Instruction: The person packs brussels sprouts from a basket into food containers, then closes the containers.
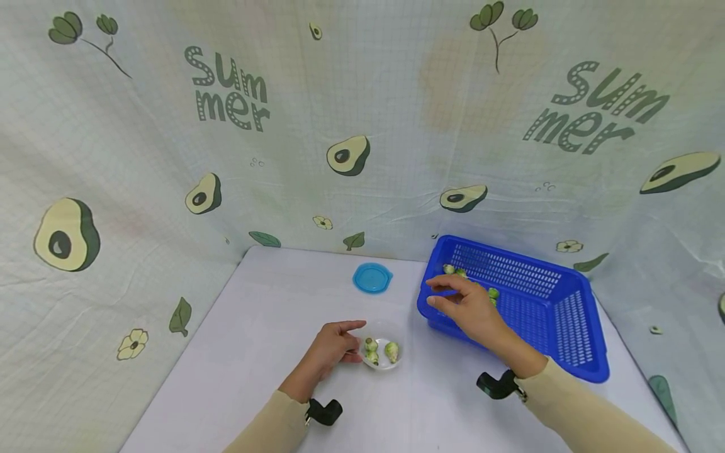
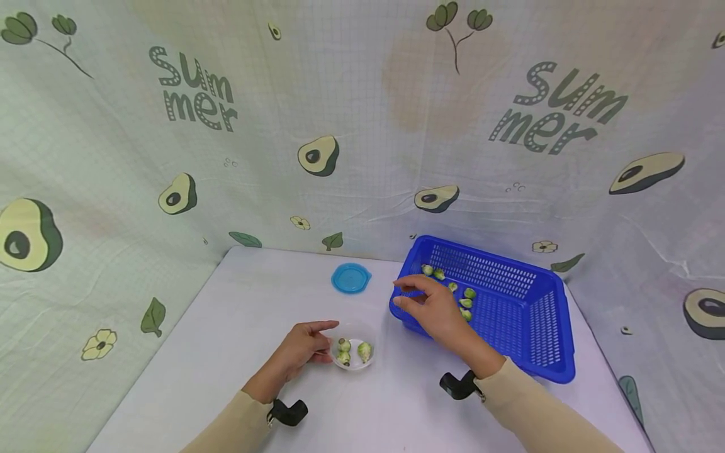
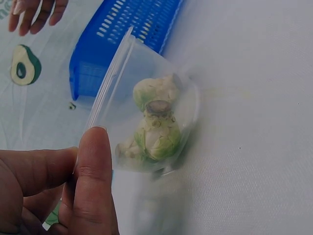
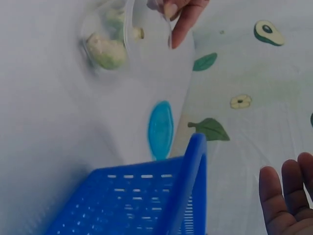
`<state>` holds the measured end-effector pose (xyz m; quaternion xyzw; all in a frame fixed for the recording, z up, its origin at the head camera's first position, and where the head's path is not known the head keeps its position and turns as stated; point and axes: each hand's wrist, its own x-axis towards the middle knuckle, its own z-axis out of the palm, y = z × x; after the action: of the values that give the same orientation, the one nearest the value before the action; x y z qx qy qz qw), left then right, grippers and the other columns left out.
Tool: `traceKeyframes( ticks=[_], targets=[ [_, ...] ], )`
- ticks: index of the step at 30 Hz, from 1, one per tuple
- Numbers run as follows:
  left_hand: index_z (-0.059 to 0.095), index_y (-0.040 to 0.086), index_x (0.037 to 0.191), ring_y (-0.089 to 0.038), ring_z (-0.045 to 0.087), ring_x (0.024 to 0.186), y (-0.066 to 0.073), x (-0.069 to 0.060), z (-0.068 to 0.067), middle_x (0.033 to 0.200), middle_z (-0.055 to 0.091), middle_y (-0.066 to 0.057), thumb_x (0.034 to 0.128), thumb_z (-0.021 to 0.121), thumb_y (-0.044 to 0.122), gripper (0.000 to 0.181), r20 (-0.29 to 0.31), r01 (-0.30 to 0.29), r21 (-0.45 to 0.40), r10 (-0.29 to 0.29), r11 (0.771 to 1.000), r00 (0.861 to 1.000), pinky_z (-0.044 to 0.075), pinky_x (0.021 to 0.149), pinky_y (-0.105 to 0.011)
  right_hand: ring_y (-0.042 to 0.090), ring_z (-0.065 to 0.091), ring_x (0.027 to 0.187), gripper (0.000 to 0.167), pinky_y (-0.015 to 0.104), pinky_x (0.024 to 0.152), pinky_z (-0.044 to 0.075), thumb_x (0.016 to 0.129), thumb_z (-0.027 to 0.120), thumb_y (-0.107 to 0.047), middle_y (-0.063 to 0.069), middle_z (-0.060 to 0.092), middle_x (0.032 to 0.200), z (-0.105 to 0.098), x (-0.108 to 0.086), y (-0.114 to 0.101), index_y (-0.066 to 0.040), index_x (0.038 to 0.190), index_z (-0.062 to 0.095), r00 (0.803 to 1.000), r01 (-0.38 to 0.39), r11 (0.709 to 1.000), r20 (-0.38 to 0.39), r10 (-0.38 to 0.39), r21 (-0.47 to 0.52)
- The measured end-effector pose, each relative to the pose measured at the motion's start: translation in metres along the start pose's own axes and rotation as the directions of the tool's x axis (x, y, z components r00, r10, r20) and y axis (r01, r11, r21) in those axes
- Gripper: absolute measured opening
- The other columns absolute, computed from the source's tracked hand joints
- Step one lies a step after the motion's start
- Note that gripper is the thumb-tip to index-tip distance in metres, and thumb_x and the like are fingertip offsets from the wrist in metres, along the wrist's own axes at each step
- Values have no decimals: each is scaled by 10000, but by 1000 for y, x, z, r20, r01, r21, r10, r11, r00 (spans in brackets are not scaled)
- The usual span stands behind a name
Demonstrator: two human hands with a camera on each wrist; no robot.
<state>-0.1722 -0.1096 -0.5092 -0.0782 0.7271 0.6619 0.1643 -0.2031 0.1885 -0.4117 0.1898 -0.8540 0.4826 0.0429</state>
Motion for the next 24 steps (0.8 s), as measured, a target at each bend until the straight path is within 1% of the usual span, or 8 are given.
traceKeyframes(
  ticks=[5, 8, 10, 13, 15, 17, 21, 24],
  targets=[
    [648, 35, 1434, -156, 575, 679, 0, -1, 0, 840, 579, -57, 928, 634, -52, 514, -2, 1, -9, -1, 1000, 1000, 662, 660, -292, 237, 688, 1105, 309, 205, 859, 599, 984, 764, -197, 118, 711, 1314, -21, 5, 2, -114, 1281, 740, 1000, -20, 998, -4, 20, -62],
    [637, 23, 1441, -152, 572, 679, 0, -1, 0, 838, 578, -54, 925, 634, -58, 522, -1, -2, -13, 2, 1000, 1000, 660, 656, -288, 252, 666, 1145, 331, 200, 870, 588, 990, 758, -213, 100, 702, 1351, -32, 8, 3, -118, 1306, 730, 1000, -27, 996, 2, 27, -85],
    [632, 21, 1446, -152, 571, 681, 0, -1, 0, 841, 579, -54, 925, 633, -59, 527, -1, -1, -12, 1, 1000, 1000, 659, 655, -284, 270, 657, 1162, 345, 187, 872, 579, 995, 754, -228, 97, 707, 1343, -38, 10, 4, -122, 1321, 724, 999, -39, 995, 9, 40, -91],
    [635, 29, 1446, -151, 574, 681, 1, -2, 0, 847, 583, -57, 925, 633, -59, 529, -4, 5, -9, -5, 1000, 1000, 657, 654, -280, 219, 658, 1157, 354, 178, 878, 573, 1000, 749, -244, 109, 719, 1304, -45, 13, 8, -110, 1327, 721, 999, -51, 994, 13, 52, -93],
    [640, 35, 1442, -150, 577, 680, 1, -3, -1, 849, 586, -60, 920, 631, -64, 532, -4, 11, -13, -11, 1000, 1000, 657, 655, -278, 155, 656, 1141, 362, 170, 879, 570, 1005, 742, -260, 116, 720, 1292, -50, 15, 11, -110, 1333, 717, 998, -64, 993, 13, 66, -101],
    [644, 34, 1438, -148, 580, 679, 1, -3, -1, 847, 588, -64, 914, 630, -71, 534, -2, 15, -20, -15, 1000, 1000, 658, 656, -278, 136, 654, 1129, 370, 173, 861, 576, 1010, 735, -271, 125, 715, 1287, -55, 16, 16, -101, 1339, 709, 997, -80, 991, 15, 82, -109],
    [655, 45, 1429, -150, 589, 679, 2, -3, -2, 847, 590, -72, 913, 632, -68, 529, -5, 21, -16, -21, 1000, 1000, 659, 663, -278, 282, 662, 1159, 420, 233, 822, 590, 1021, 717, -319, 158, 696, 1311, -66, 21, 24, -90, 1372, 681, 992, -117, 982, 25, 122, -147],
    [668, 67, 1421, -155, 597, 679, 2, -3, -2, 859, 594, -79, 920, 634, -55, 518, -9, 24, -3, -24, 1000, 1000, 660, 670, -280, 389, 626, 1234, 463, 376, 884, 607, 1030, 701, -347, 180, 674, 1357, -76, 26, 32, -89, 1411, 652, 988, -140, 973, 42, 150, -184]
  ],
)
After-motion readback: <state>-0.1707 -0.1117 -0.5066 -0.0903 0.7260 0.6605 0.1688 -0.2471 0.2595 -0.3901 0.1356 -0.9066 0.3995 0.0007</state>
